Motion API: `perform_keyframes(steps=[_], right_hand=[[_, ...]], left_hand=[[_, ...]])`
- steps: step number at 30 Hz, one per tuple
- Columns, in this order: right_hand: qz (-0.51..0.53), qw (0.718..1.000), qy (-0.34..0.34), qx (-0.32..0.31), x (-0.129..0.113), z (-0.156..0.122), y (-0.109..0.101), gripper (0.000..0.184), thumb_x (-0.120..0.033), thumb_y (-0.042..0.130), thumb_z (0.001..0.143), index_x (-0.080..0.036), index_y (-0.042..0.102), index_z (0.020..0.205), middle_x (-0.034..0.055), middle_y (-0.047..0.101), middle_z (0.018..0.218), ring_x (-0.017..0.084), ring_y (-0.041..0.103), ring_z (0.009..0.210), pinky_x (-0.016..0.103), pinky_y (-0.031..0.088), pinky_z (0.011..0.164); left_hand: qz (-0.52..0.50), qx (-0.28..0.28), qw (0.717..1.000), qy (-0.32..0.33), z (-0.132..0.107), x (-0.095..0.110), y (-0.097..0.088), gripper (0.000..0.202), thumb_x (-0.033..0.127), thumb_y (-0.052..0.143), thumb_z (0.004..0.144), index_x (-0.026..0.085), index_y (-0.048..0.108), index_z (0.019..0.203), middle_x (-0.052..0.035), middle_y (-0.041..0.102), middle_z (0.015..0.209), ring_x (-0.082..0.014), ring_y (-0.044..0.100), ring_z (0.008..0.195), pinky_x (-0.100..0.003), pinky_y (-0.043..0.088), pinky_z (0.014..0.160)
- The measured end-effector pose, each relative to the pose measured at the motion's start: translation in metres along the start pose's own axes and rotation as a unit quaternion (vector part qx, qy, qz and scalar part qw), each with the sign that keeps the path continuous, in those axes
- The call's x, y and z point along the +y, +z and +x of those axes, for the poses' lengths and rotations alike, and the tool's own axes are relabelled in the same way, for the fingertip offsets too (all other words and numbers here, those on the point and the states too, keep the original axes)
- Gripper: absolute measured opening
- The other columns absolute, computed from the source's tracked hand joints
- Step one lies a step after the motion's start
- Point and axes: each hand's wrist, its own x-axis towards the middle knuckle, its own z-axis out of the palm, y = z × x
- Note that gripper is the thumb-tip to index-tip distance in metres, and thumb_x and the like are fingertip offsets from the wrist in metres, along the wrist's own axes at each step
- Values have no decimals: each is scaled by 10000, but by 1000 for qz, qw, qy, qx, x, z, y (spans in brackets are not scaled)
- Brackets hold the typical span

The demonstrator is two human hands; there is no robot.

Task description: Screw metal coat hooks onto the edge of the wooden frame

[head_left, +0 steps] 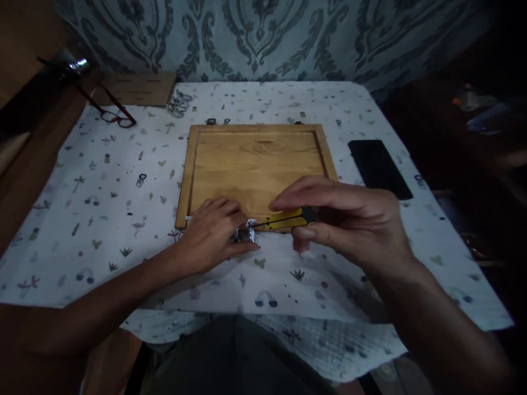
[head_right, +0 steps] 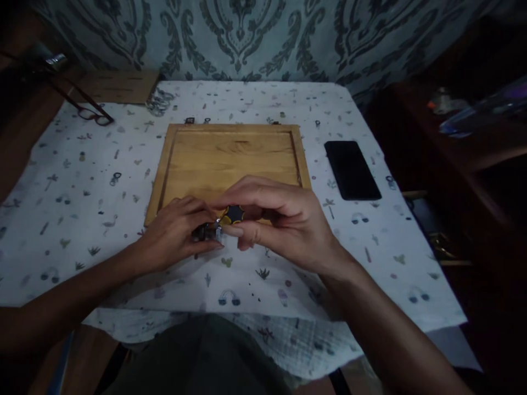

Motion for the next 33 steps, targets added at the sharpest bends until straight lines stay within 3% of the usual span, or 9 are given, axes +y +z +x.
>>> perform_keyframes(steps=[5, 11, 16, 20, 26, 33], right_hand=[[-42, 998, -5, 54, 3, 3, 4, 195, -256, 842, 720, -280, 727, 876, -8, 717, 833, 160, 703, 776, 217, 571, 556], [-37, 999, 23, 8, -4, 0, 4, 304, -237, 718, 857, -337, 704, 1144, -9, 731, 979, 105, 663, 567, 244, 576, 495], [-161, 981, -73, 82, 3, 2, 7, 249, -188, 848, 706, -231, 728, 920, -11, 711, 780, 133, 654, 637, 252, 523, 505], [-180, 967, -136, 118, 8, 4, 11, 204, -162, 827, 727, -202, 685, 869, -3, 680, 742, 151, 647, 669, 295, 518, 562], [-233, 949, -102, 184, 4, 1, 11, 120, -201, 765, 774, -206, 745, 892, 34, 701, 771, 169, 625, 625, 347, 525, 557], [-218, 951, -86, 201, 9, 4, 12, 99, -189, 762, 763, -189, 731, 857, 11, 692, 740, 161, 634, 596, 326, 494, 509]], left_hand=[[7, 1, 1000, -4, 2, 1, 1, 449, 572, 626, 843, 155, 673, 1004, -78, 644, 980, -256, 556, 969, -374, 413, 803], [8, 0, 1000, 7, 1, 0, 2, 438, 554, 612, 862, 152, 670, 1024, -84, 650, 1031, -258, 557, 1003, -382, 405, 827], [11, 3, 1000, 8, 2, 0, 2, 467, 578, 606, 853, 137, 670, 994, -85, 639, 996, -251, 552, 952, -378, 395, 804], [10, -2, 1000, 3, 3, 1, 2, 485, 583, 617, 840, 137, 678, 1021, -81, 636, 999, -253, 553, 963, -373, 391, 802], [3, -20, 1000, -4, 3, 3, 0, 474, 568, 615, 849, 137, 681, 1035, -83, 641, 1023, -251, 552, 989, -377, 388, 848], [1, -28, 1000, -12, 4, 4, 0, 485, 566, 633, 838, 124, 683, 1029, -89, 638, 1016, -263, 552, 1011, -382, 390, 849]])
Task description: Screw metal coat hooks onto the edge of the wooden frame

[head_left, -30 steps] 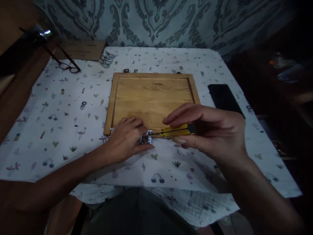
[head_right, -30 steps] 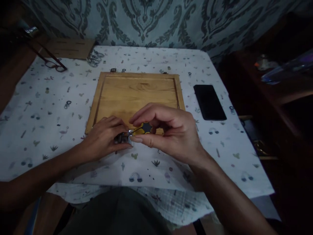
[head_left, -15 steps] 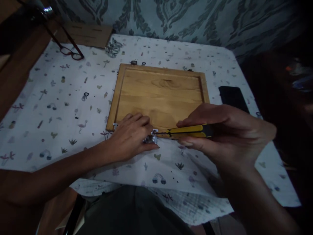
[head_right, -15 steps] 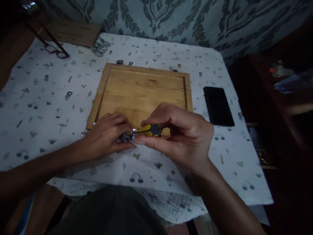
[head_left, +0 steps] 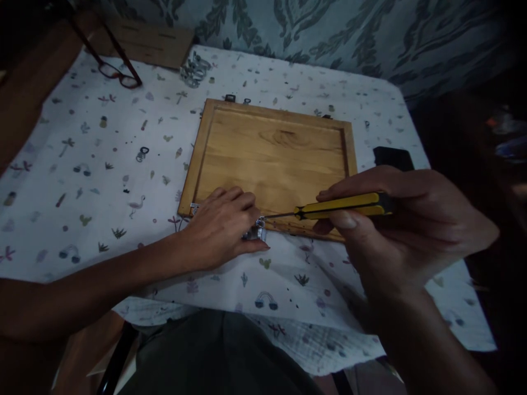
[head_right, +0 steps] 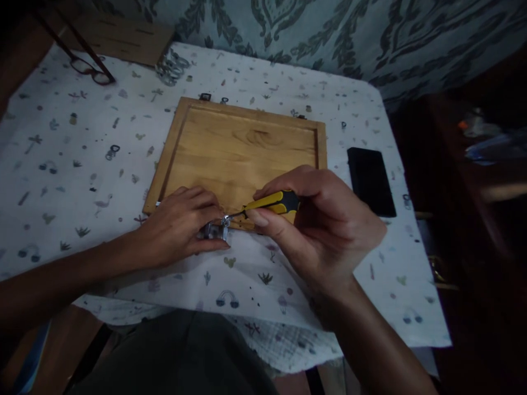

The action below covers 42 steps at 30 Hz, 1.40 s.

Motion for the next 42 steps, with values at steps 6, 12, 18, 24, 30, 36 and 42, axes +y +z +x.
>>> perform_keyframes(steps=[6, 12, 18, 24, 30, 36, 42], right_hand=[[-10, 1000, 22, -3, -3, 0, 1, 94, -208, 768, 759, -237, 739, 844, 21, 691, 756, 178, 634, 609, 346, 521, 524], [-6, 999, 45, 2, -6, 2, 4, 91, -260, 788, 743, -268, 747, 824, 26, 689, 749, 202, 628, 611, 372, 512, 533], [4, 999, 46, -10, -11, 1, 6, 113, -292, 785, 763, -345, 741, 852, -3, 684, 757, 217, 622, 634, 392, 527, 555], [8, 998, 23, -60, -11, 3, 6, 370, -277, 781, 787, -451, 710, 1106, -49, 726, 1014, 214, 683, 802, 373, 571, 657], [26, 991, 3, -131, -6, 8, -3, 333, -309, 602, 937, -399, 650, 1254, -28, 702, 1028, 170, 696, 821, 342, 561, 658], [43, 995, 5, -88, -13, 11, -1, 218, -216, 780, 784, -353, 729, 947, -20, 727, 920, 213, 680, 888, 319, 549, 553], [75, 985, 88, -131, -12, 11, -2, 141, -310, 764, 805, -333, 702, 929, -11, 732, 883, 174, 654, 618, 307, 525, 448]], left_hand=[[1, 24, 1000, 10, -1, -1, 2, 461, 561, 643, 835, 132, 683, 1002, -81, 642, 998, -253, 555, 987, -359, 378, 814], [-2, 22, 1000, 8, -1, -1, 2, 466, 566, 631, 843, 134, 681, 1012, -83, 643, 1007, -253, 556, 996, -362, 385, 822], [1, 2, 1000, 5, -1, 1, -2, 446, 543, 624, 857, 129, 679, 1016, -88, 639, 1032, -259, 550, 1000, -379, 396, 835], [10, -1, 1000, 0, -1, 2, -4, 424, 524, 626, 864, 127, 686, 1000, -98, 635, 1020, -265, 552, 1007, -385, 402, 838], [5, 32, 999, 13, -2, -2, 3, 428, 537, 634, 853, 131, 687, 978, -80, 635, 993, -259, 557, 990, -375, 401, 820], [1, 43, 999, 23, -4, -3, 2, 424, 556, 603, 864, 159, 680, 992, -75, 626, 963, -261, 557, 972, -385, 408, 801], [10, 25, 999, 17, -4, -3, 0, 453, 562, 597, 864, 161, 677, 1059, -94, 645, 1048, -287, 562, 1029, -413, 425, 831]])
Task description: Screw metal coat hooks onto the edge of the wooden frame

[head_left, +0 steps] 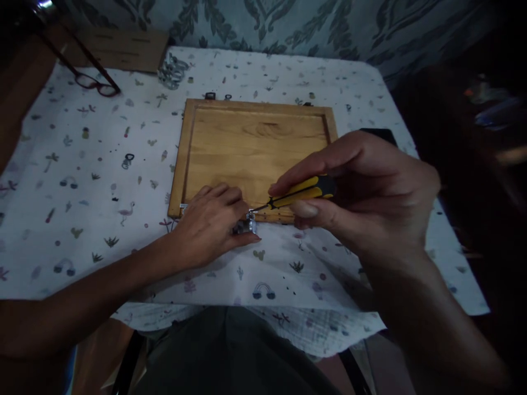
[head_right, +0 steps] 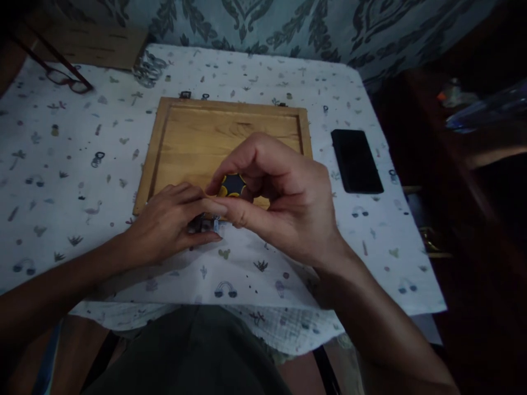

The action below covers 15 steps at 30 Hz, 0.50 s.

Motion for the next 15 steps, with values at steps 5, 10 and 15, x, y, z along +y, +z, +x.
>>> perform_keyframes(steps=[5, 10, 15], right_hand=[[30, 999, 8, -32, 0, 0, -2, 134, -318, 711, 850, -342, 720, 981, -19, 740, 940, 145, 636, 538, 303, 526, 435], [-2, 998, -50, 42, 2, 3, 9, 216, -281, 850, 704, -291, 657, 800, -33, 678, 754, 183, 666, 697, 303, 534, 532], [12, 1000, -27, -3, 3, 5, 10, 139, -300, 756, 817, -265, 679, 926, -6, 694, 903, 152, 663, 737, 278, 549, 571]], left_hand=[[5, 7, 1000, 4, 0, -2, 3, 446, 555, 606, 861, 161, 682, 1057, -101, 645, 1078, -294, 570, 1048, -429, 446, 845], [16, 28, 999, 12, 1, -3, 3, 417, 563, 622, 849, 159, 686, 931, -84, 647, 937, -273, 595, 957, -391, 454, 773], [24, 39, 999, 20, 1, -3, 1, 413, 567, 635, 839, 168, 685, 934, -72, 657, 913, -264, 603, 938, -384, 462, 763]])
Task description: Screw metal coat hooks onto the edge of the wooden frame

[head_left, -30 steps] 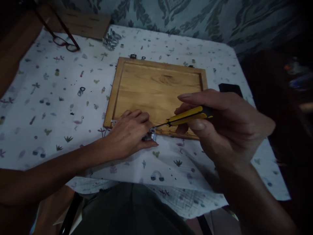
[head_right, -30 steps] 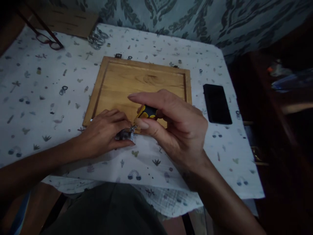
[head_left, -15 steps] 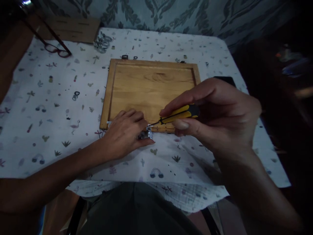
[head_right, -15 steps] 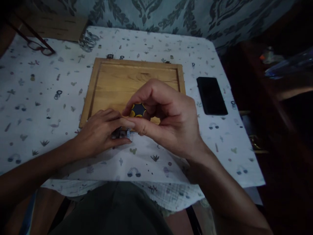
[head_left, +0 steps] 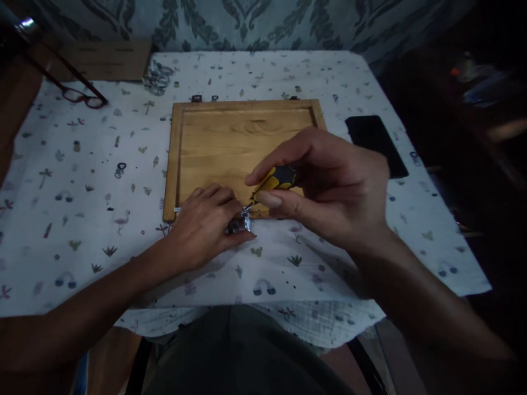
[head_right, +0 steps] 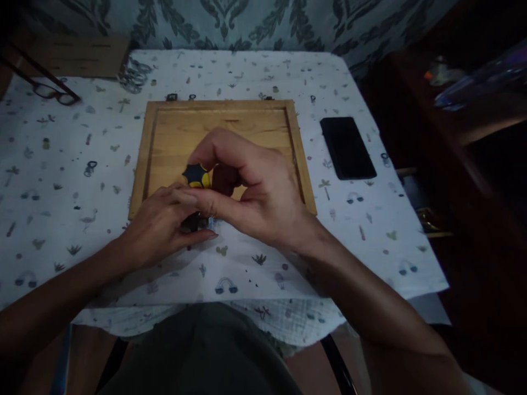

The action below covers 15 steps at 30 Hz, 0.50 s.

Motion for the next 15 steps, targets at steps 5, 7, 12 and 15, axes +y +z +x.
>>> perform_keyframes(steps=[5, 7, 12, 15], right_hand=[[78, 994, -8, -83, 2, -1, -3, 150, -222, 725, 845, -239, 691, 991, -31, 718, 930, 103, 674, 662, 228, 572, 541], [69, 995, 7, -69, 3, 0, -1, 114, -261, 751, 823, -217, 680, 900, -31, 704, 850, 100, 639, 607, 224, 538, 486], [34, 999, 10, 5, 6, 3, 5, 256, -367, 810, 752, -228, 597, 736, -39, 627, 735, 114, 590, 615, 241, 492, 493], [26, 999, 14, -24, 8, 3, 3, 201, -375, 783, 787, -241, 650, 857, -22, 667, 841, 124, 624, 693, 249, 543, 564]], left_hand=[[-14, -11, 1000, -3, 0, 0, -1, 381, 534, 651, 839, 178, 687, 971, -64, 675, 938, -260, 612, 911, -400, 465, 765], [-13, -15, 1000, -6, 1, -1, -2, 375, 528, 651, 840, 181, 689, 976, -64, 670, 925, -262, 610, 904, -403, 464, 763], [6, -6, 1000, 3, 1, -1, 0, 375, 510, 645, 849, 173, 687, 1007, -86, 652, 949, -277, 600, 930, -408, 474, 755], [11, -8, 1000, 9, 0, -1, 0, 398, 523, 630, 855, 160, 689, 1009, -95, 655, 953, -284, 602, 923, -423, 487, 758]])
